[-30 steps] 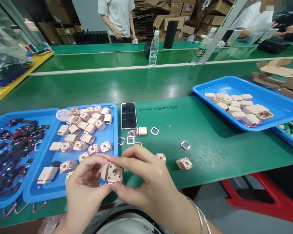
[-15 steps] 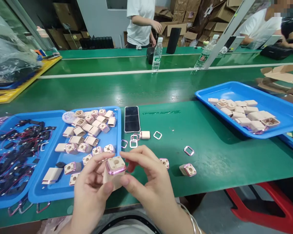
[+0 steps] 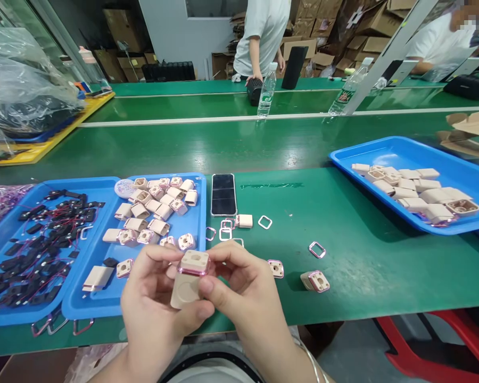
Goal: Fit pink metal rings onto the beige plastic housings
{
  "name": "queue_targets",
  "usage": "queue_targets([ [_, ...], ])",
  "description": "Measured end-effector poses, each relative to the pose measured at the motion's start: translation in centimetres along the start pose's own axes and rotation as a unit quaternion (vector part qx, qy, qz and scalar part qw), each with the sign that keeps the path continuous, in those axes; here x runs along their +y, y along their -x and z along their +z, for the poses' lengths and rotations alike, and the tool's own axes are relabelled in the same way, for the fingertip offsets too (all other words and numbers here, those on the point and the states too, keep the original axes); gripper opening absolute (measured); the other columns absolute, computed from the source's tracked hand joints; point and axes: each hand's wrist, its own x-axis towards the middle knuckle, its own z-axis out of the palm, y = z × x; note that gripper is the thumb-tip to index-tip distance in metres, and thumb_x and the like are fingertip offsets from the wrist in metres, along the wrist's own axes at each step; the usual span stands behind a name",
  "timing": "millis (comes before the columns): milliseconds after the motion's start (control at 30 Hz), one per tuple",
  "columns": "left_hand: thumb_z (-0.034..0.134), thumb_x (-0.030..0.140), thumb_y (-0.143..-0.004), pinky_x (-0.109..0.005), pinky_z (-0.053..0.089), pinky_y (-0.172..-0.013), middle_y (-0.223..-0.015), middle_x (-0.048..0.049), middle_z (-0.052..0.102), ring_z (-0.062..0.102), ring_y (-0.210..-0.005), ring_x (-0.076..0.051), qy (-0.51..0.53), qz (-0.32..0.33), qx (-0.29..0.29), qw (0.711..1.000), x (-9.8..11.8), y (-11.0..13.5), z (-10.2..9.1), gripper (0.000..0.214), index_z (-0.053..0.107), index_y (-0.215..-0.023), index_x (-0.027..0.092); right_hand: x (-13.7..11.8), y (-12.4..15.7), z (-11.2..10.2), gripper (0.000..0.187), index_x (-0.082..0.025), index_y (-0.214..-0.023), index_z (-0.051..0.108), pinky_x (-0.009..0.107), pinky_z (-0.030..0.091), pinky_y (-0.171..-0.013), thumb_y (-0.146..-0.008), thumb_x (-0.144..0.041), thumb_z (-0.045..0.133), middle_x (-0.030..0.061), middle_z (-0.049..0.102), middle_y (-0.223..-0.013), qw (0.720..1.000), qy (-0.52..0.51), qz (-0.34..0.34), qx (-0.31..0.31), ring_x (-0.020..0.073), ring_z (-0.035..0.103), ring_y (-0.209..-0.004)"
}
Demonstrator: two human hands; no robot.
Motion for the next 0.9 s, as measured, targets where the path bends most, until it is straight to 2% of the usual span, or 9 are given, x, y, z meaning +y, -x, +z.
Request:
queue_targets([
  [67,0.097,0.041,-0.054,-0.016,0.047,-0.051,-0.071,0.0046,0.065,0.060,-0.058,-0.010,-0.030,0.017,0.022,0.999,0.2,-0.1,0.0,0.056,0.058,-0.090,0.024,0.0,-0.1,0.1,0.026,-0.023,-0.091,0.075,0.022,0.054,-0.072,-0.081,-0.046,0.083,0.0030,0.062,-0.089,0.999,-0.031,0.034,-0.011,0.0166,0.058,-0.081],
  [167,0.097,0.048,-0.051,-0.017,0.050,-0.055,-0.080,0.0021,0.068,0.063,-0.064,-0.012,0.019,-0.019,0.012,1.000,0.7,-0.1,-0.1,0.061,0.062,-0.096,0.026,-0.1,-0.4,0.4,0.026,-0.023,-0.090,0.076,0.022,0.054,-0.071,-0.082,-0.047,0.081,0.0039,0.061,-0.086,0.999,-0.041,0.005,-0.007,0.0174,0.057,-0.081],
  [233,0.084,0.061,-0.067,-0.021,0.052,-0.056,-0.086,-0.0023,0.071,0.066,-0.067,-0.015,0.112,-0.124,-0.034,0.985,0.9,0.0,-0.2,0.052,0.065,-0.100,0.025,-0.1,-0.5,0.5,0.028,-0.023,-0.090,0.077,0.019,0.051,-0.055,-0.081,-0.050,0.081,0.0043,0.059,-0.087,0.998,-0.051,-0.030,0.001,0.0150,0.053,-0.071],
  [300,0.068,0.066,-0.082,-0.025,0.054,-0.057,-0.084,-0.0069,0.071,0.067,-0.067,-0.018,0.178,-0.248,-0.095,0.948,1.1,0.2,-0.4,0.047,0.068,-0.096,0.020,0.0,-0.7,0.6,0.030,-0.023,-0.092,0.077,0.016,0.037,-0.036,-0.081,-0.051,0.079,0.0042,0.056,-0.091,0.996,-0.075,-0.035,-0.011,0.0099,0.043,-0.055],
  [400,0.072,0.064,-0.080,-0.024,0.056,-0.062,-0.079,-0.0097,0.070,0.067,-0.070,-0.018,0.197,-0.328,-0.139,0.913,1.2,0.3,-0.5,0.050,0.073,-0.087,0.014,0.2,-0.9,0.6,0.035,-0.023,-0.093,0.077,0.017,0.024,-0.032,-0.082,-0.056,0.076,0.0034,0.055,-0.089,0.994,-0.098,0.001,-0.038,0.0060,0.030,-0.047],
  [567,0.086,0.050,-0.071,-0.012,0.048,-0.063,-0.074,-0.0030,0.067,0.060,-0.067,-0.008,0.178,-0.226,-0.085,0.954,0.9,-0.2,-0.8,0.041,0.073,-0.089,0.015,0.7,-0.6,1.1,0.029,-0.030,-0.105,0.077,0.016,0.051,-0.064,-0.083,-0.048,0.081,0.0021,0.066,-0.097,0.996,-0.084,-0.009,0.015,0.0133,0.058,-0.078],
  [633,0.089,0.044,-0.070,-0.011,0.047,-0.061,-0.074,-0.0017,0.068,0.060,-0.066,-0.007,0.184,-0.191,-0.080,0.961,0.7,-0.4,-0.9,0.036,0.070,-0.085,0.017,0.8,-0.2,1.4,0.027,-0.031,-0.105,0.076,0.016,0.053,-0.079,-0.083,-0.045,0.083,0.0013,0.068,-0.099,0.996,-0.064,-0.047,0.051,0.0147,0.061,-0.091],
  [767,0.091,0.040,-0.067,-0.014,0.052,-0.063,-0.077,-0.0026,0.071,0.065,-0.070,-0.010,0.149,-0.146,-0.075,0.975,0.6,-0.6,-0.7,0.035,0.068,-0.083,0.019,0.6,0.5,1.5,0.021,-0.029,-0.101,0.076,0.015,0.053,-0.078,-0.084,-0.039,0.083,0.0003,0.066,-0.095,0.989,-0.042,-0.093,0.104,0.0131,0.060,-0.087],
  [900,0.098,0.027,-0.054,-0.013,0.054,-0.060,-0.074,0.0028,0.068,0.067,-0.066,-0.010,0.062,-0.040,-0.005,0.997,1.0,-0.8,-0.2,0.041,0.065,-0.078,0.022,0.1,0.7,1.4,0.020,-0.030,-0.102,0.075,0.019,0.054,-0.081,-0.086,-0.039,0.082,0.0013,0.067,-0.097,0.992,-0.036,-0.080,0.086,0.0141,0.061,-0.087],
])
